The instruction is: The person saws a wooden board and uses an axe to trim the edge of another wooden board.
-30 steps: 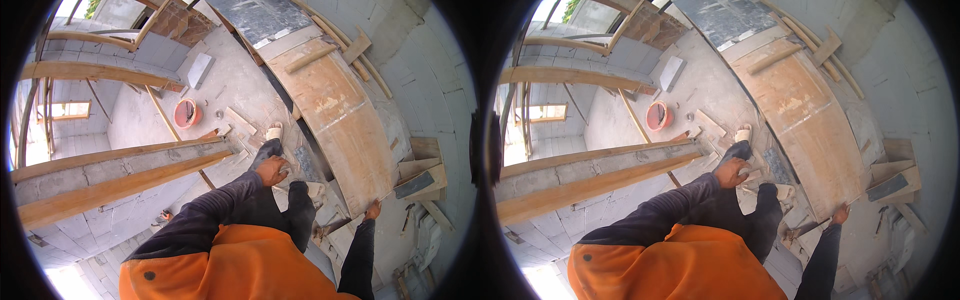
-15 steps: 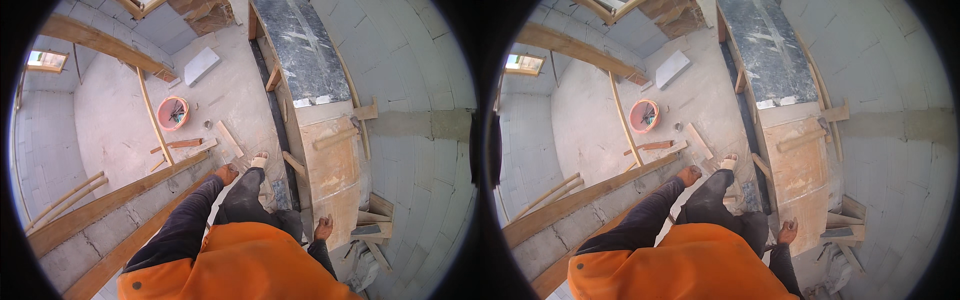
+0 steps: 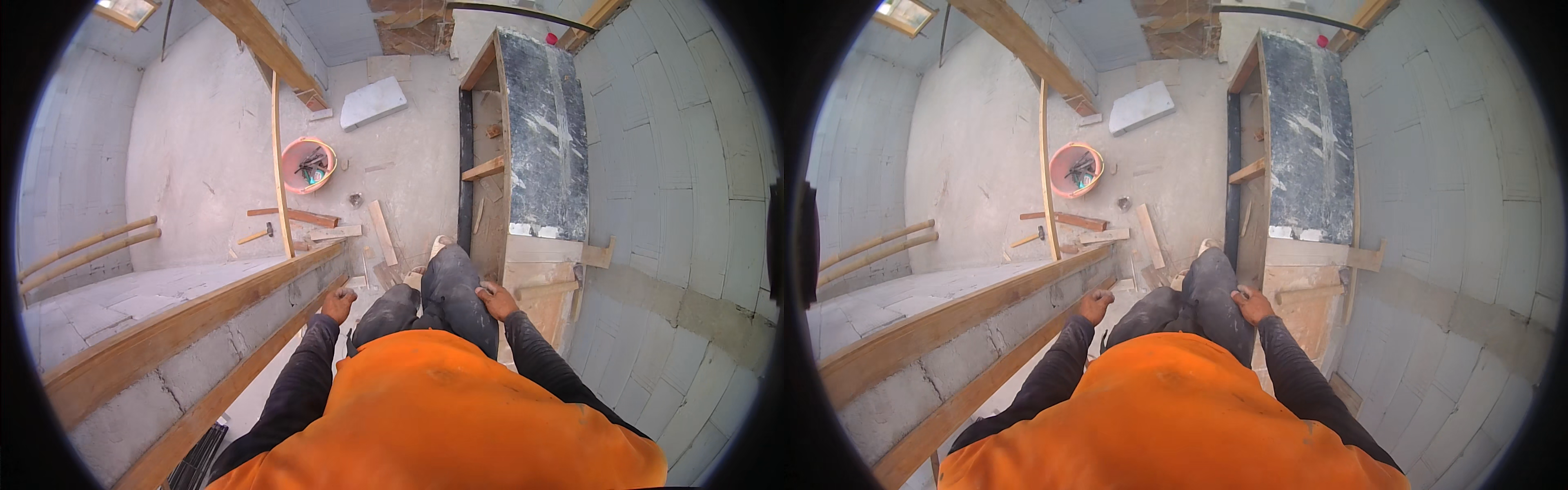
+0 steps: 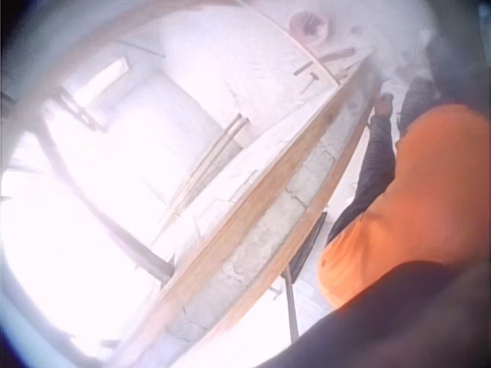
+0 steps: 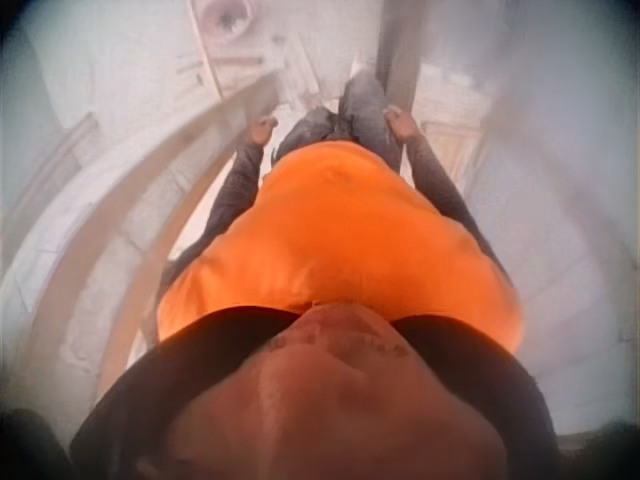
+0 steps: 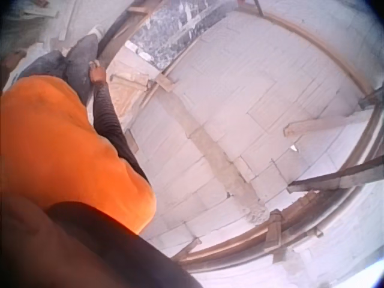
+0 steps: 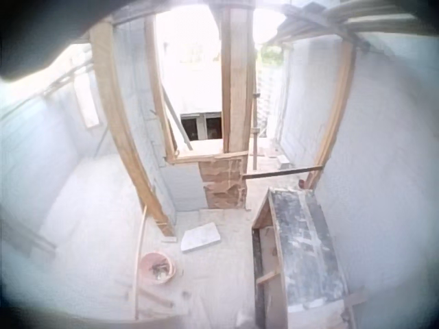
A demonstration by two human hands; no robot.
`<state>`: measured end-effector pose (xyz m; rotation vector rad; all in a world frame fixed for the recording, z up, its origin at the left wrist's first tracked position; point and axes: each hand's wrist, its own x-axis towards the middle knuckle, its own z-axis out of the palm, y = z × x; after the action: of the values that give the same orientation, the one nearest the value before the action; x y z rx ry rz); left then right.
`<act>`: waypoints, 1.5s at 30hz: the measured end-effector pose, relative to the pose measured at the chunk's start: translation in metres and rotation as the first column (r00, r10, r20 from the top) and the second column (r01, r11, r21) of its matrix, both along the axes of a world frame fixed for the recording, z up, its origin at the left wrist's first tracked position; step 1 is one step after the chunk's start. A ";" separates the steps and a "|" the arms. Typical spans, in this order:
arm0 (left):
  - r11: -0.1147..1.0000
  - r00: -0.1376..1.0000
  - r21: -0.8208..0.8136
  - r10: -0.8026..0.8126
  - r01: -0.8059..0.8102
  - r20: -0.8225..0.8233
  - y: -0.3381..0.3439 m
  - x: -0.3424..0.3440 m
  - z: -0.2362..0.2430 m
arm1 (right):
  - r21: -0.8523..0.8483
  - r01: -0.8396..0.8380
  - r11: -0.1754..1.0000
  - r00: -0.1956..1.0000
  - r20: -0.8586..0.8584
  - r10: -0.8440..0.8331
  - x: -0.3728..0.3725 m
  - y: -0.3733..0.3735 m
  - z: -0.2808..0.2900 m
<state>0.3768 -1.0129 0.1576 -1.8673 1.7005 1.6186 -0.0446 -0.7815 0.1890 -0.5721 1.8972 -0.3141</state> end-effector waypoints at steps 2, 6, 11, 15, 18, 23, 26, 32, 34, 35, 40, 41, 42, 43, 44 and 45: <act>0.998 0.998 0.010 0.067 -0.067 0.012 0.010 0.021 -0.016 | 0.046 -0.152 0.987 0.986 -0.065 0.155 -0.005 -0.034 -0.013; 0.964 0.965 0.065 0.261 -0.259 -0.037 0.011 0.004 -0.038 | 0.155 -0.415 0.896 0.906 -0.021 0.423 -0.054 -0.078 -0.045; 0.949 0.950 0.054 0.311 -0.312 0.014 -0.051 -0.048 -0.032 | 0.146 -0.326 0.934 0.942 -0.028 0.333 -0.132 -0.144 -0.031; 0.933 0.941 -0.135 0.323 -0.334 -0.102 -0.126 -0.090 -0.017 | 0.089 -0.337 0.937 0.933 -0.103 0.346 -0.177 -0.219 0.004; 0.859 0.850 -0.108 0.464 -0.501 -0.248 -0.174 -0.144 -0.008 | 0.067 -0.363 0.929 0.915 -0.162 0.369 -0.209 -0.260 0.010; 0.799 0.779 -0.063 0.561 -0.598 -0.280 -0.188 -0.180 -0.009 | 0.094 -0.524 0.847 0.843 -0.085 0.531 -0.227 -0.338 0.004; 0.798 0.788 -0.058 0.577 -0.600 -0.214 -0.173 -0.175 -0.033 | 0.088 -0.556 0.826 0.814 -0.144 0.563 -0.215 -0.398 0.015; 0.590 0.599 -0.102 0.789 -0.801 -0.136 -0.168 -0.149 -0.080 | -0.125 -0.687 0.715 0.719 -0.260 0.645 -0.193 -0.519 0.034; 0.374 0.351 0.095 0.916 -0.923 -0.193 -0.158 -0.163 -0.073 | -0.157 -0.785 0.600 0.619 -0.246 0.746 -0.154 -0.568 0.069; 0.329 0.298 0.144 0.933 -0.933 -0.203 -0.159 -0.170 -0.073 | -0.148 -0.864 0.481 0.504 -0.267 0.822 -0.141 -0.596 0.068; 0.012 -0.030 0.261 0.987 -0.965 -0.158 -0.150 -0.238 -0.056 | 0.012 -0.998 -0.055 -0.057 -0.198 0.979 -0.039 -0.700 0.081; -0.054 -0.085 0.188 0.984 -0.981 -0.160 -0.140 -0.257 -0.071 | 0.023 -0.982 -0.190 -0.191 -0.171 0.967 -0.009 -0.708 0.076; -0.129 -0.145 0.110 0.978 -0.986 -0.152 -0.127 -0.288 -0.096 | 0.004 -0.949 -0.316 -0.315 -0.078 0.946 0.024 -0.713 0.071; -0.193 -0.197 0.039 0.969 -0.980 -0.152 -0.127 -0.313 -0.114 | 0.007 -0.890 -0.456 -0.455 -0.058 0.888 0.048 -0.717 0.058; -0.227 -0.245 0.132 0.959 -0.965 -0.142 -0.140 -0.319 -0.118 | 0.009 -0.811 -0.585 -0.585 -0.054 0.810 0.075 -0.723 0.043; -0.256 -0.287 0.218 0.949 -0.942 -0.127 -0.149 -0.317 -0.113 | 0.002 -0.716 -0.698 -0.698 -0.044 0.715 0.104 -0.726 0.025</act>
<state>0.0602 -1.1620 0.0442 -3.4056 -0.6976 2.1098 0.0592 -1.5072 0.2145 -2.2097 0.2378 1.1324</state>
